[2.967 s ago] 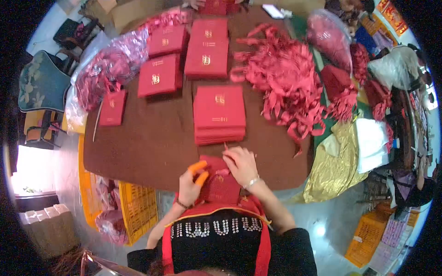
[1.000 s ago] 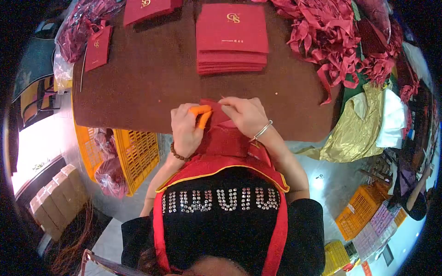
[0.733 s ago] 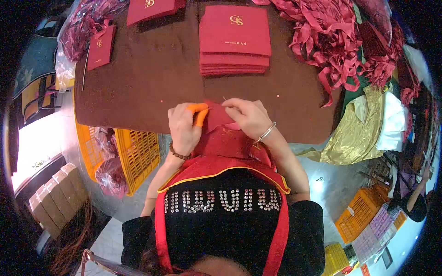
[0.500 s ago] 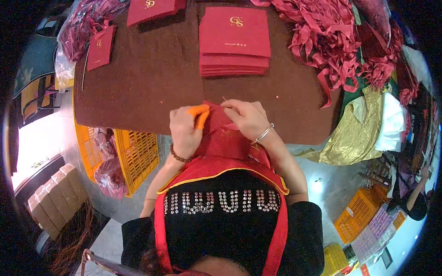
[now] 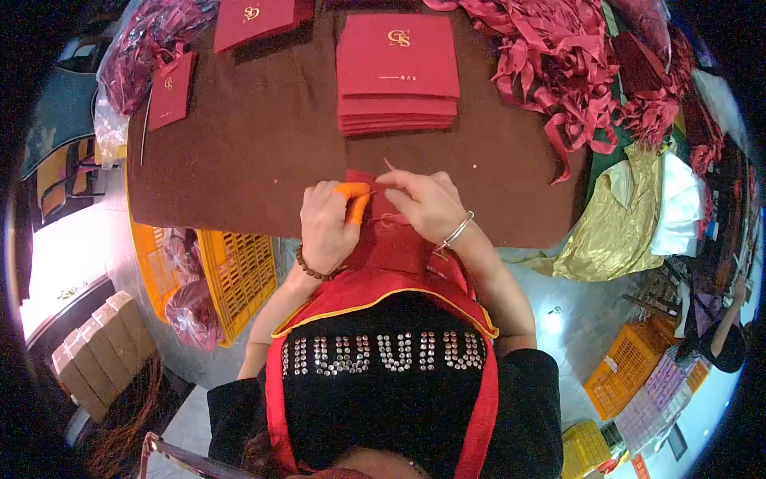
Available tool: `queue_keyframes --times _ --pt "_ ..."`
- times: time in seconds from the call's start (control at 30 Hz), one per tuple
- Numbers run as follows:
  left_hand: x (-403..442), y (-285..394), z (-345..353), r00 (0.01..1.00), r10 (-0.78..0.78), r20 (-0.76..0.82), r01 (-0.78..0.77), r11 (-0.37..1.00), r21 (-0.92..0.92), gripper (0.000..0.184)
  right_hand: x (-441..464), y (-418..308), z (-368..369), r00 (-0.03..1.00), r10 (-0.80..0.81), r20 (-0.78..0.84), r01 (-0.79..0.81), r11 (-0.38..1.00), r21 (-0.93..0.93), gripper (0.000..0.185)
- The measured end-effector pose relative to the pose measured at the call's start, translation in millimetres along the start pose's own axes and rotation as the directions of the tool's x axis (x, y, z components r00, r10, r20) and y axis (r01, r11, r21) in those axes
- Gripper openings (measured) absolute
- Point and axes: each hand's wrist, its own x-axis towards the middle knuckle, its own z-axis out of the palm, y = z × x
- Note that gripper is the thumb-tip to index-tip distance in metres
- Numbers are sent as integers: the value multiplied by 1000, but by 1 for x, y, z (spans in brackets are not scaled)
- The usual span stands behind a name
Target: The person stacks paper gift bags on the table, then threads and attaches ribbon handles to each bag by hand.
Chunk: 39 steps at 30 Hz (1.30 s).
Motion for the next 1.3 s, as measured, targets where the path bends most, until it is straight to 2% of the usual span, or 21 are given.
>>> queue_keyframes --times 0.03,0.1,0.13,0.2,0.23,0.3,0.37,0.5,0.57,0.73,0.8,0.83,0.9,0.93,1.0,1.03,1.1,1.23,1.3 --pt "0 0 -1 1000 -10 22 10 1000 -10 12 0 -1 -2 1000 -1 -2 1 1000 -1 24" --pt "0 2 -2 999 -21 44 22 1000 -18 12 -1 -5 -5 990 118 79 -126 987 102 24" --pt "0 3 -3 997 -45 59 46 999 -13 12 -1 -2 -3 990 115 80 -123 987 103 24" --pt "0 4 -3 995 -70 76 71 997 -5 12 -1 4 2 981 164 105 -187 945 269 24" --pt "1 5 -2 991 -98 86 100 995 -17 11 -1 3 1 981 162 105 -185 945 271 24" --pt "3 4 0 988 -121 95 125 992 -29 11 0 -1 -4 961 226 158 -251 954 161 24" --pt "4 3 1 991 -130 23 131 990 -57 10 -1 3 -1 957 235 169 -271 933 238 24" --pt "5 2 -3 987 -161 -18 156 976 -151 13 -1 5 -2 934 279 223 -348 850 396 27" --pt "1 2 -5 962 -271 3 262 928 -266 17 0 13 -1 937 273 217 -337 866 370 28" --pt "-4 2 -8 966 -257 44 259 926 -274 16 -1 11 0 947 255 196 -312 877 365 29" --pt "-5 1 -11 965 -242 99 259 939 -228 17 -2 12 4 958 259 124 -286 813 508 29" --pt "-5 -1 -10 966 -241 96 257 939 -229 17 -1 11 2 959 257 122 -283 814 506 29" --pt "-7 -3 -9 979 -203 37 206 953 -223 19 -2 7 -3 976 195 97 -210 961 181 27" --pt "-8 -4 -9 978 -204 38 207 953 -222 19 -2 6 -2 976 195 98 -210 961 181 27" --pt "-9 -5 -8 992 -124 -32 123 992 -43 19 -3 3 0 958 273 89 -287 913 290 26" --pt "-10 -6 -7 992 -124 -32 123 992 -43 19 -3 3 0 958 272 89 -286 913 289 26" --pt "-11 -7 -6 995 -70 -73 66 996 -58 20 -3 4 0 973 224 46 -229 958 173 27" --pt "-11 -8 -7 997 -49 -62 46 998 -39 19 -4 15 6 982 190 13 -188 958 214 28" --pt "-10 -6 -8 998 -43 -45 42 999 -30 18 -4 12 4 981 193 21 -195 974 120 27"
